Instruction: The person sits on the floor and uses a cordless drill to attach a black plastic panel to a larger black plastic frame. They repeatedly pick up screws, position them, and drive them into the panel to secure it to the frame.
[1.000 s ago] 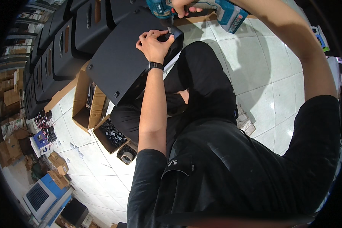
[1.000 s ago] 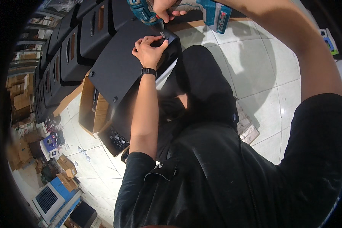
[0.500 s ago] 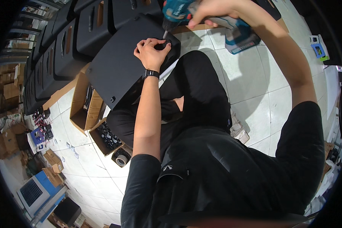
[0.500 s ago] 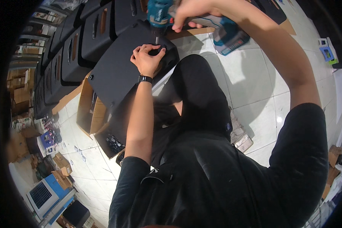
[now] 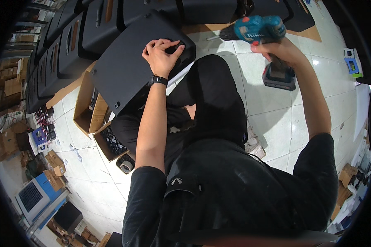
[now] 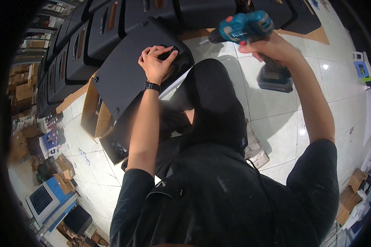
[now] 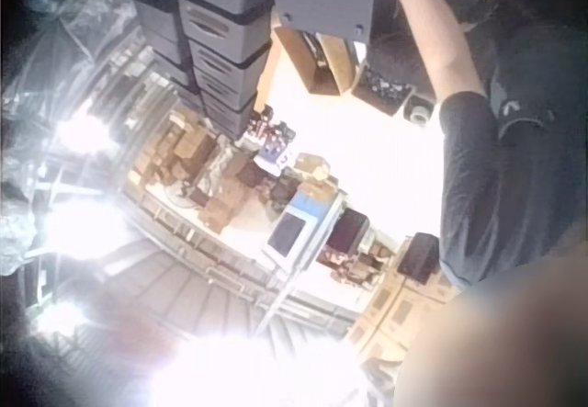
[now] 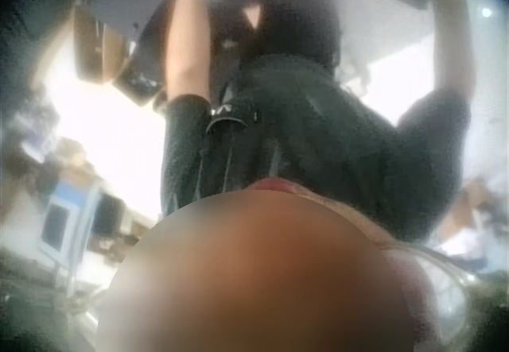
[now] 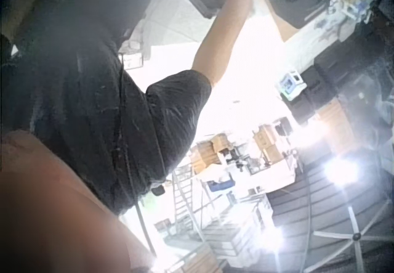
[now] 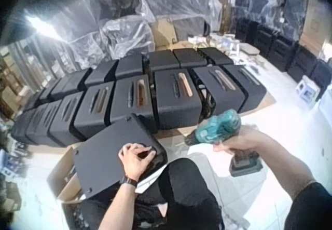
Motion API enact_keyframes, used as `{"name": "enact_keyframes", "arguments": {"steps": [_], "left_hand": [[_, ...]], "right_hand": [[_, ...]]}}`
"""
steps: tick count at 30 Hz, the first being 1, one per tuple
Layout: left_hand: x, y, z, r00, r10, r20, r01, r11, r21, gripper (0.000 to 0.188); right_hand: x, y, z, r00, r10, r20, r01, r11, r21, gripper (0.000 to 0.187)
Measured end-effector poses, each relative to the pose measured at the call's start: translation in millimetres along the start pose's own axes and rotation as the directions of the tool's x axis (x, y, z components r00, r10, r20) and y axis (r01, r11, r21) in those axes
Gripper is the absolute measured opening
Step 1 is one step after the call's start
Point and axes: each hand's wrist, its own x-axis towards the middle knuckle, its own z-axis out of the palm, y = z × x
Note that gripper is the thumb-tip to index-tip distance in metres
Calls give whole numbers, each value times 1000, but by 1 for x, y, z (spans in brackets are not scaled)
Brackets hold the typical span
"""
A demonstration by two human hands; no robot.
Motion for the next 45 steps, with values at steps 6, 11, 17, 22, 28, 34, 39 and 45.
{"name": "enact_keyframes", "arguments": {"steps": [6,11,17,22,28,34,39,45], "left_hand": [[2,-3,0,1000,20,17,-20,1000,1,28],[0,-4,0,999,9,39,-10,1000,25,31],[0,2,1,1000,16,-18,-16,1000,-11,28],[-2,0,0,999,30,-42,-30,1000,4,27],[-2,0,1,998,39,-49,-38,999,19,26],[-2,0,1,997,77,-23,-76,996,39,31],[-6,-9,-3,996,79,-29,-77,996,45,30],[0,-3,4,996,91,-4,-91,996,4,32]], "right_hand": [[37,-54,31,991,-96,96,117,965,-236,31],[51,-87,47,975,-107,196,147,967,-206,31],[64,-93,46,965,-87,246,134,975,-179,24],[69,-104,44,960,-17,279,95,959,-266,24],[76,-116,46,953,5,302,92,948,-306,21],[87,-129,43,935,56,349,68,941,-332,17],[109,-151,48,888,28,458,183,894,-409,14],[117,-194,51,803,3,596,457,640,-618,11]]}}
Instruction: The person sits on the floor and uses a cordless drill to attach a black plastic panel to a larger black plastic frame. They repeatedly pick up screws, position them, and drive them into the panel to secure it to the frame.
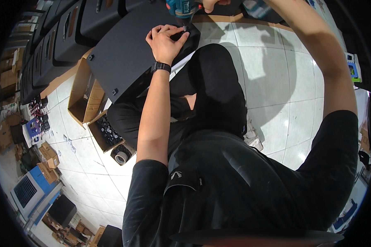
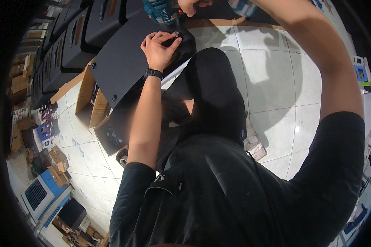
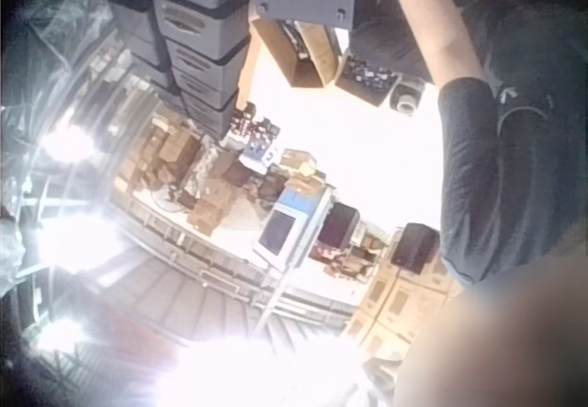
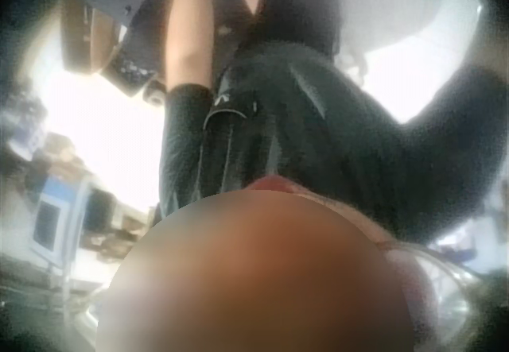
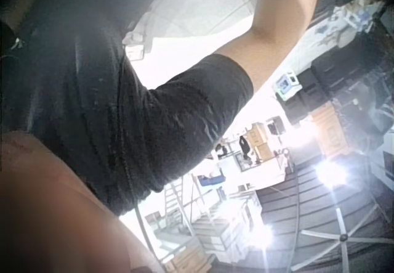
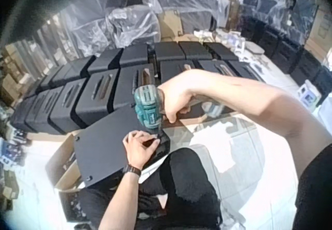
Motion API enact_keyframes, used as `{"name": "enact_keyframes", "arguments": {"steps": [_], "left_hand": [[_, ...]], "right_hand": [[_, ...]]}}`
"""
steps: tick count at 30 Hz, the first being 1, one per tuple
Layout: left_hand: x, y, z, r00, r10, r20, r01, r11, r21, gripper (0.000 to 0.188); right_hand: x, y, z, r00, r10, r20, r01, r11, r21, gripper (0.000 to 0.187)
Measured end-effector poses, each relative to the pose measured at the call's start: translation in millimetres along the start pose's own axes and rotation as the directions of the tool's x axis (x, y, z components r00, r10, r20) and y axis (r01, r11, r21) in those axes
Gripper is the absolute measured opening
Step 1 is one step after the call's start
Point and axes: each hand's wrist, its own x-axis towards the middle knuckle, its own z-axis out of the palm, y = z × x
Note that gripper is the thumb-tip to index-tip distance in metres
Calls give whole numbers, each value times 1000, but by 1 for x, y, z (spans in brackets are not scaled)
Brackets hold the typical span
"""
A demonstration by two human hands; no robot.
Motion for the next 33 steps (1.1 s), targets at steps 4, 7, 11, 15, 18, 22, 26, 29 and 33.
{"name": "enact_keyframes", "arguments": {"steps": [4,7,11,15,18,22,26,29,33], "left_hand": [[-2,-3,-3,999,2,-40,-2,1000,11,27],[-2,-1,-2,998,-20,-62,21,1000,4,25],[-1,3,-3,998,-48,-35,49,999,11,32],[-1,7,-2,998,-40,-40,40,999,2,31],[1,9,3,996,-24,-86,21,999,-36,24],[-8,-3,-11,994,-62,-89,64,998,15,24],[2,7,0,997,-23,-77,21,1000,-20,25],[-2,1,-2,995,-16,-100,11,999,-44,25],[2,8,3,996,19,-91,-30,992,-126,25]], "right_hand": [[25,1,-17,987,-100,127,108,993,-56,17],[34,12,-26,965,-196,173,212,974,-80,25],[30,32,-22,964,-243,106,243,970,16,29],[26,35,-11,990,-32,134,21,996,82,21],[14,36,14,985,156,70,-171,877,448,10],[6,-8,32,988,155,12,-147,910,388,13],[-20,-40,35,967,250,-44,-204,870,449,12],[-11,-57,37,962,268,-51,-214,857,469,13],[-8,-62,38,942,330,-54,-264,833,487,14]]}}
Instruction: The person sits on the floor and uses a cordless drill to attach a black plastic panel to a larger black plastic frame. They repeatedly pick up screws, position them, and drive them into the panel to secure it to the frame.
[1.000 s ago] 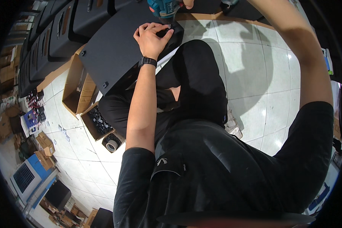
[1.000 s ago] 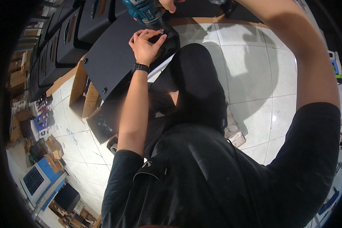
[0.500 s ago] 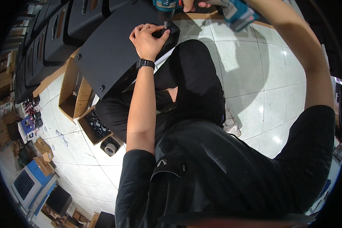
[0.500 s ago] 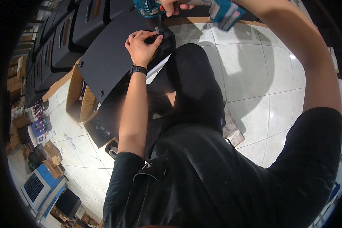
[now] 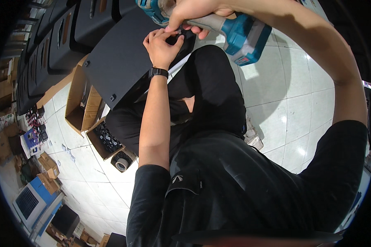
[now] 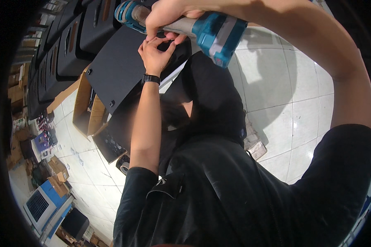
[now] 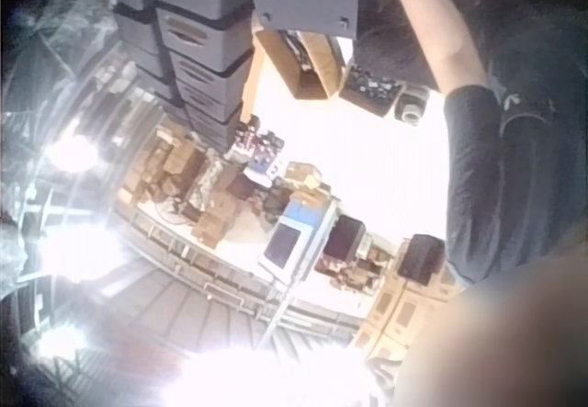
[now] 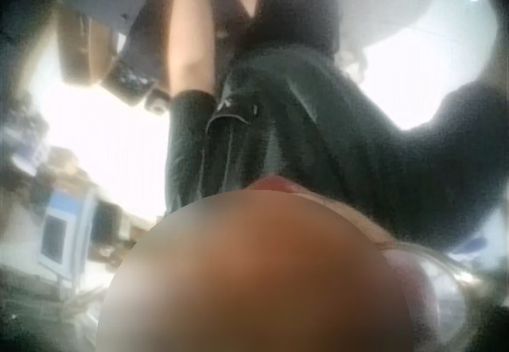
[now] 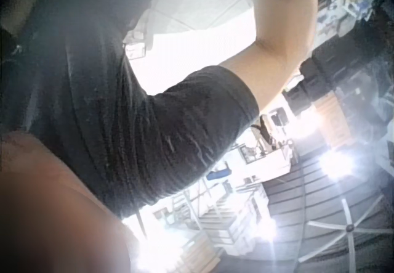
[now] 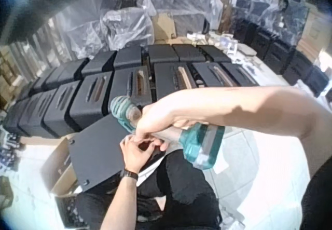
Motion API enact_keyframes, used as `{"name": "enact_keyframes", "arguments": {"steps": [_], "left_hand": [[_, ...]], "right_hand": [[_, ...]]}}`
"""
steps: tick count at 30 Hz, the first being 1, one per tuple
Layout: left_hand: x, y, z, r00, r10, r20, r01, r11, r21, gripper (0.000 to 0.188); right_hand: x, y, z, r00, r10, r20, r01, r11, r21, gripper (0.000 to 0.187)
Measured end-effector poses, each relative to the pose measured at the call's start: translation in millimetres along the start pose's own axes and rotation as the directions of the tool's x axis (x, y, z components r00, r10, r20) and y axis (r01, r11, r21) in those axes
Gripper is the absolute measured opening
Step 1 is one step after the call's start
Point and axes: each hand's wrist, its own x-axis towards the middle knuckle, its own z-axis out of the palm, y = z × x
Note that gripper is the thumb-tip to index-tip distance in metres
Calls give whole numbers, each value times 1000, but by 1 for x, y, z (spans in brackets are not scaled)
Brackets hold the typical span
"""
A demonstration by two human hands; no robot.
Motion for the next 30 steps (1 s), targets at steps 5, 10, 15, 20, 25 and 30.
{"name": "enact_keyframes", "arguments": {"steps": [5,10,15,20,25,30], "left_hand": [[-6,-10,-11,1000,-18,-15,18,999,35,23],[-1,-3,-4,1000,-18,6,18,1000,-9,21],[-4,-9,-13,1000,-15,-11,16,998,63,21],[-2,-6,-10,1000,-31,-5,31,998,50,22],[-3,-3,-12,999,-44,9,44,999,32,22],[-4,-4,-10,999,-35,-4,36,999,32,21]], "right_hand": [[20,-6,7,999,-26,43,25,1000,8,15],[11,10,-14,996,-6,85,7,1000,-9,17],[38,26,-41,972,-128,199,158,977,-143,13],[40,36,-49,979,-117,169,120,993,-10,11],[45,44,-57,969,-75,234,64,996,57,14],[38,39,-51,974,-85,209,89,996,-6,14]]}}
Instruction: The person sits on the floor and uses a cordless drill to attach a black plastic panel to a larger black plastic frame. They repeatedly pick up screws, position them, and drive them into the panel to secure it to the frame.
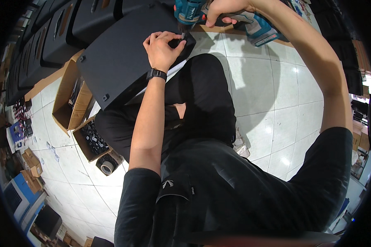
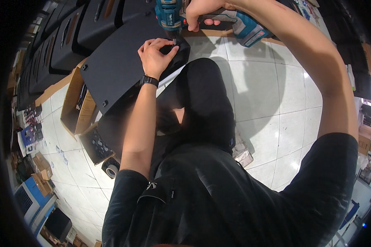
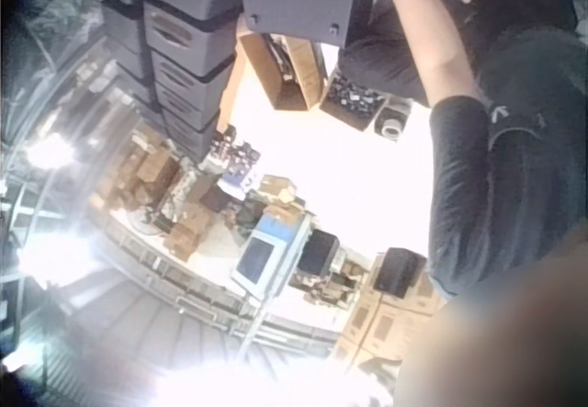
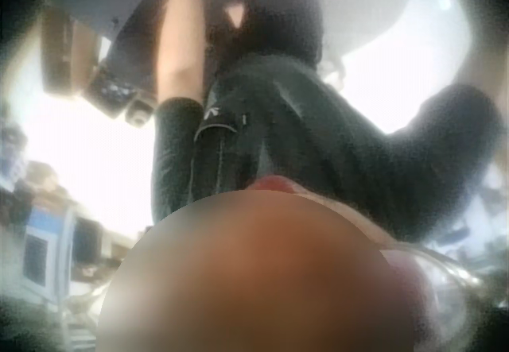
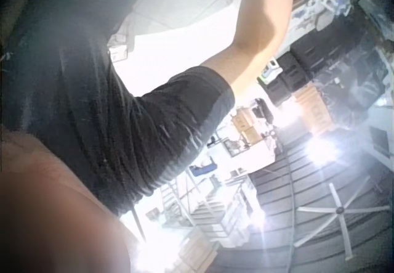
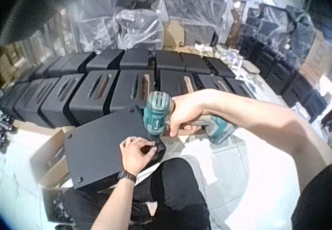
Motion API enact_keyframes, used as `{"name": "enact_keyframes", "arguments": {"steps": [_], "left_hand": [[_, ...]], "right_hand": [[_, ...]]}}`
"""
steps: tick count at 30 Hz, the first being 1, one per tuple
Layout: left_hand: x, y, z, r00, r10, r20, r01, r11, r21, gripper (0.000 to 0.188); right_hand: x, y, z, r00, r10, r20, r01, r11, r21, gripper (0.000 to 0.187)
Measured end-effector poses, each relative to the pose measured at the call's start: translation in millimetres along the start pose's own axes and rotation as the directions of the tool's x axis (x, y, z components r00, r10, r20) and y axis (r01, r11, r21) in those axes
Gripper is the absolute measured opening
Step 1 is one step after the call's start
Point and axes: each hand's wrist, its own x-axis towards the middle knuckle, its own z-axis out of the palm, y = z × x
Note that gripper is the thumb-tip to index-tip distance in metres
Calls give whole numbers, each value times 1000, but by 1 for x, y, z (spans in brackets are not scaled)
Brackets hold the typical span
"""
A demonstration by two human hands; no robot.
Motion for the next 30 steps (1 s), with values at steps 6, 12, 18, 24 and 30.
{"name": "enact_keyframes", "arguments": {"steps": [6,12,18,24,30], "left_hand": [[-3,-5,-6,1000,-2,-11,2,999,33,20],[1,4,3,999,-29,-12,30,998,63,25],[-2,-6,3,999,-34,17,32,996,86,31],[-1,-6,5,999,-33,39,28,994,104,31],[1,-7,4,999,-38,39,35,997,68,28]], "right_hand": [[3,-19,8,999,28,24,-26,994,-107,10],[17,-8,-8,999,-14,38,18,994,-109,8],[15,-9,3,1000,3,20,-3,999,-36,10],[7,-11,5,998,59,-19,-60,997,-39,11],[4,1,0,998,62,17,-63,995,74,8]]}}
